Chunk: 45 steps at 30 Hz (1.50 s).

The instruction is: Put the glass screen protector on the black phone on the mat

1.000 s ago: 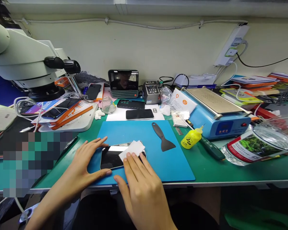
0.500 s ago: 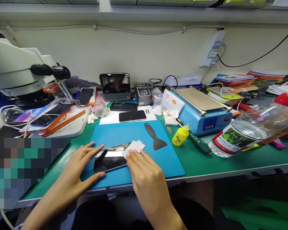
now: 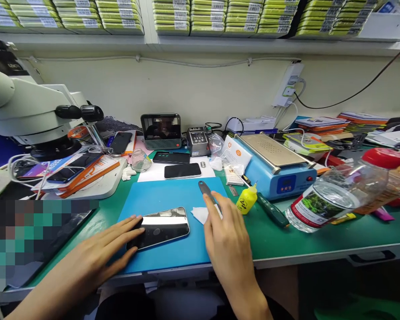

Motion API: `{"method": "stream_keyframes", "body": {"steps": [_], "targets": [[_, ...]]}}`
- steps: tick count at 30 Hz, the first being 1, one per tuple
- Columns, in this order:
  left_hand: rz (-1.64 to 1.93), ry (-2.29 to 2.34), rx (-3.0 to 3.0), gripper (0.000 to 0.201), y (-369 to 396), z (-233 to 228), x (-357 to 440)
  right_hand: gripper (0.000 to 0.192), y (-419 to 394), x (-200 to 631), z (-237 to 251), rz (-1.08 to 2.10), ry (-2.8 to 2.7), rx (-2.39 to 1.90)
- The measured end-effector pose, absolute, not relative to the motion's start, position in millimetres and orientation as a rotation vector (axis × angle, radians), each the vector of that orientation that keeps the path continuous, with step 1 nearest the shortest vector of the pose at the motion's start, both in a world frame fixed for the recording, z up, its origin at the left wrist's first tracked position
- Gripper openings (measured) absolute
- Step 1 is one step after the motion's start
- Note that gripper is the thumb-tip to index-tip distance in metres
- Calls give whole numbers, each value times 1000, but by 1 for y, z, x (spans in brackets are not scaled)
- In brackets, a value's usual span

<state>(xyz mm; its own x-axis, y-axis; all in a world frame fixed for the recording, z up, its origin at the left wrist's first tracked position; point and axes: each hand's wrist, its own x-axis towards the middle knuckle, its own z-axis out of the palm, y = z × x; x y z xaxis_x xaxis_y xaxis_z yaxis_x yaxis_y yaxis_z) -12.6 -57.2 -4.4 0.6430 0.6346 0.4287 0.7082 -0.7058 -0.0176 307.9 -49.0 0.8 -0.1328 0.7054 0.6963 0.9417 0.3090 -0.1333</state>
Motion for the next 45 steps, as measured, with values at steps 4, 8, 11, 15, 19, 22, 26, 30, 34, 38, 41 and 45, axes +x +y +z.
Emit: {"method": "stream_keyframes", "body": {"steps": [4,8,11,15,19,22,26,30,34,38,41,45], "targets": [[-505,-914,-2682,37,-54,7,-11,40,-41,286,4,-156,-2028,-1240],[-475,-839,-2645,36,-51,9,-9,37,-38,278,-1,-16,-2088,-1230],[-446,-811,-2601,37,-51,5,-7,38,-39,280,-5,62,-2104,-1253],[-411,-826,-2579,39,-54,-1,-6,37,-40,282,-7,87,-2164,-1212],[-303,-820,-2614,45,-57,-4,-12,39,-40,280,-7,63,-2172,-1183],[-245,-831,-2646,53,-58,-3,-16,40,-40,279,-7,68,-2162,-1175],[-225,-771,-2647,53,-57,0,-18,38,-41,278,-7,75,-2158,-1182],[-257,-749,-2636,51,-55,2,-16,37,-41,278,-5,86,-2149,-1191],[-352,-770,-2652,60,-53,3,-16,38,-40,278,-5,114,-2130,-1200],[-419,-762,-2675,66,-51,5,-16,37,-41,276,-5,147,-2094,-1218],[-524,-755,-2702,66,-48,6,-16,38,-42,276,-3,174,-2067,-1241],[-669,-892,-2744,55,-41,11,-16,52,-43,283,1,400,-1914,-1328]]}}
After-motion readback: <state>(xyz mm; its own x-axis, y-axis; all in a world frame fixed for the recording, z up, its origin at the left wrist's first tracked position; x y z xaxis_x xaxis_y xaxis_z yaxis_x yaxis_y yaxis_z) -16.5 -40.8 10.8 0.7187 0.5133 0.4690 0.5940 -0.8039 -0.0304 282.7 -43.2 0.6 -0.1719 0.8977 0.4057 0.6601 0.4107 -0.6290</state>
